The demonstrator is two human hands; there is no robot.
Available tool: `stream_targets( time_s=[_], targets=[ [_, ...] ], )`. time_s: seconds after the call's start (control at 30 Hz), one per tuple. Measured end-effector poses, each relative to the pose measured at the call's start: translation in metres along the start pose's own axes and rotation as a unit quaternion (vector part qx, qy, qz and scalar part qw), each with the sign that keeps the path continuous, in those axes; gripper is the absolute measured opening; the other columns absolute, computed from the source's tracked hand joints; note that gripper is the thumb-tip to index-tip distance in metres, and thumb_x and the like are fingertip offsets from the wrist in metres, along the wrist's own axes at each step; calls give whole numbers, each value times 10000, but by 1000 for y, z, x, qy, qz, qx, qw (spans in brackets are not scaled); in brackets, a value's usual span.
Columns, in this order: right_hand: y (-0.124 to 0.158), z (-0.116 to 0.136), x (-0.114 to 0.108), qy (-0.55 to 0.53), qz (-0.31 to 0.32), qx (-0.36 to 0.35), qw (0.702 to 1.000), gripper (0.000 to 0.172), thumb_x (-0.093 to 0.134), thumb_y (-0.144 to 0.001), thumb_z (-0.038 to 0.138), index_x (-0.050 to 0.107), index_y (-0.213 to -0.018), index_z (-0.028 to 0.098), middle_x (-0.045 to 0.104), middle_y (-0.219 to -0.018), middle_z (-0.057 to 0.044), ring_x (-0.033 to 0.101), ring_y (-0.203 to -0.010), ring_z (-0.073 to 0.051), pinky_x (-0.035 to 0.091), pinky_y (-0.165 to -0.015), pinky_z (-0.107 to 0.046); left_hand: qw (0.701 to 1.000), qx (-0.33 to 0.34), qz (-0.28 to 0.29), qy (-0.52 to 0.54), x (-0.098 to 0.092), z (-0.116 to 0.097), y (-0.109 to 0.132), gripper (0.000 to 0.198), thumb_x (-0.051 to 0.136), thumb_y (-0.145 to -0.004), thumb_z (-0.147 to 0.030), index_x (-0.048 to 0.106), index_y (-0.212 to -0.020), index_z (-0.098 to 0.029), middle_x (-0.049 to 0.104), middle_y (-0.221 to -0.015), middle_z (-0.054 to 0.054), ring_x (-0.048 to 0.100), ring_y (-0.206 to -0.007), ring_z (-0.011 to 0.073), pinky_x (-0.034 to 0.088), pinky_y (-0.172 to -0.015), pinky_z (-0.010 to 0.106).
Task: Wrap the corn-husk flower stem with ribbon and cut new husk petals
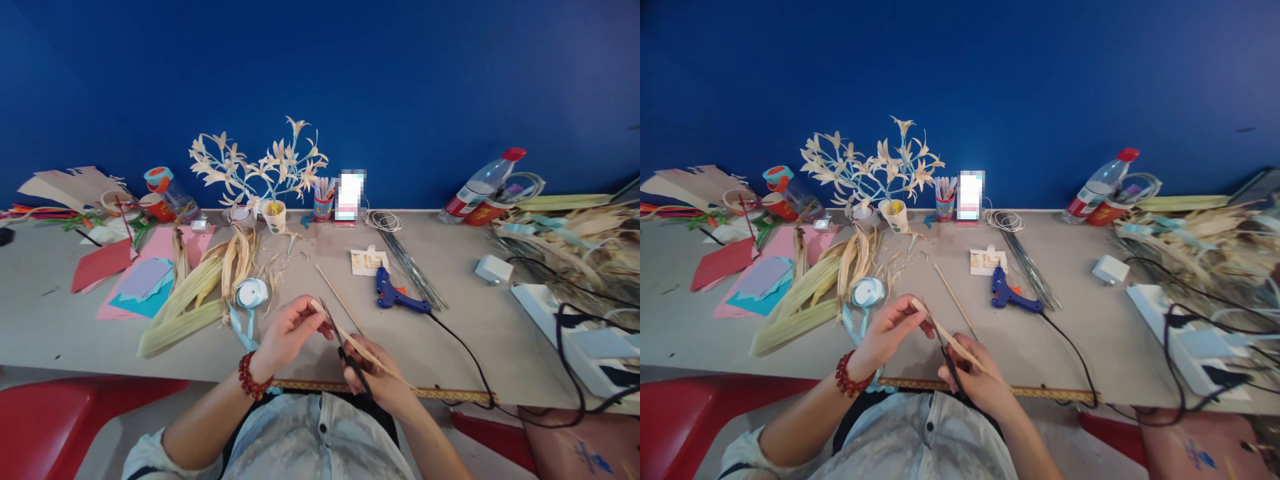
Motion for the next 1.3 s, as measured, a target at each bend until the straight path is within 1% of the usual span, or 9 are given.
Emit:
stream_targets(
  time_s=[0.2, 0.57, 0.77, 0.93, 1.0, 1.07, 1.13, 1.2, 1.3],
  targets=[
    [-2, -10, -7, 31, 0, -12, 999, 359, 731, -697, 403, 424, -717, 218, 428, -528, 93, 366, -424, -55, 312, -424, -193, 1000, 3, 4, -3, -1, 1, -1, 186, 547, -919, -297, 601, -843, -136, 650, -805, 45, 659, -716, 148, 497, -727, 286],
    [-9, -16, -9, 11, 7, -9, 1000, 368, 741, -715, 356, 397, -718, 224, 345, -519, 114, 280, -402, -39, 277, -395, -184, 1000, -2, 13, -3, -6, -2, -4, 173, 557, -912, -281, 602, -839, -131, 661, -800, 45, 674, -695, 145, 515, -720, 285],
    [-19, -8, -10, 27, -2, -13, 1000, 411, 768, -674, 438, 420, -689, 219, 341, -487, 112, 282, -394, -43, 273, -386, -189, 1000, -4, 13, -9, -12, 1, -11, 185, 560, -906, -301, 604, -840, -134, 677, -827, 59, 681, -707, 159, 519, -733, 300],
    [-35, -1, -11, -45, -25, 8, 999, 450, 779, -651, 518, 457, -722, 212, 403, -436, 108, 320, -343, -39, 191, -341, -168, 1000, -18, -19, -18, -30, 7, -22, 221, 565, -894, -338, 603, -810, -137, 669, -800, 52, 678, -705, 164, 526, -735, 301],
    [-40, -2, -4, -99, 29, 50, 993, 454, 668, -737, 610, 489, -747, 194, 469, -453, 85, 244, -300, -18, 128, -312, -165, 999, -21, -26, -22, -38, 10, -24, 234, 543, -904, -348, 606, -816, -142, 665, -808, 48, 677, -724, 163, 525, -749, 300],
    [-42, -4, 12, -166, 124, 114, 972, 549, 481, -803, 722, 515, -782, 175, 547, -515, 49, 147, -272, 1, 80, -287, -168, 999, -21, -25, -35, -44, 11, -25, 239, 520, -916, -346, 609, -820, -145, 661, -806, 43, 673, -733, 159, 521, -756, 297],
    [-41, -4, 25, -202, 191, 155, 948, 649, 339, -807, 792, 522, -837, 170, 609, -601, 15, 137, -256, 3, 80, -269, -172, 998, -16, -22, -56, -49, 11, -25, 239, 520, -917, -338, 611, -808, -145, 654, -784, 36, 663, -715, 151, 514, -738, 285],
    [-46, -1, 28, -154, 186, 125, 962, 619, 374, -809, 778, 509, -857, 176, 646, -636, -6, 220, -259, -12, 137, -277, -173, 997, -8, -18, -77, -51, 9, -24, 240, 532, -910, -334, 616, -790, -144, 647, -759, 30, 649, -695, 144, 507, -712, 272],
    [-54, 7, 22, 6, 108, 24, 994, 502, 599, -762, 675, 463, -817, 195, 627, -553, 21, 330, -321, -39, 210, -332, -165, 996, 5, -18, -92, -51, 5, -22, 250, 530, -911, -338, 629, -789, -144, 640, -742, 29, 638, -699, 145, 504, -703, 270]
  ],
)
Point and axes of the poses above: each hand's wrist, its own y-axis away from the middle knuckle, its own x-axis out of the palm, z = x × y, the point moved 7 cm from there along -y, towards the middle knuckle
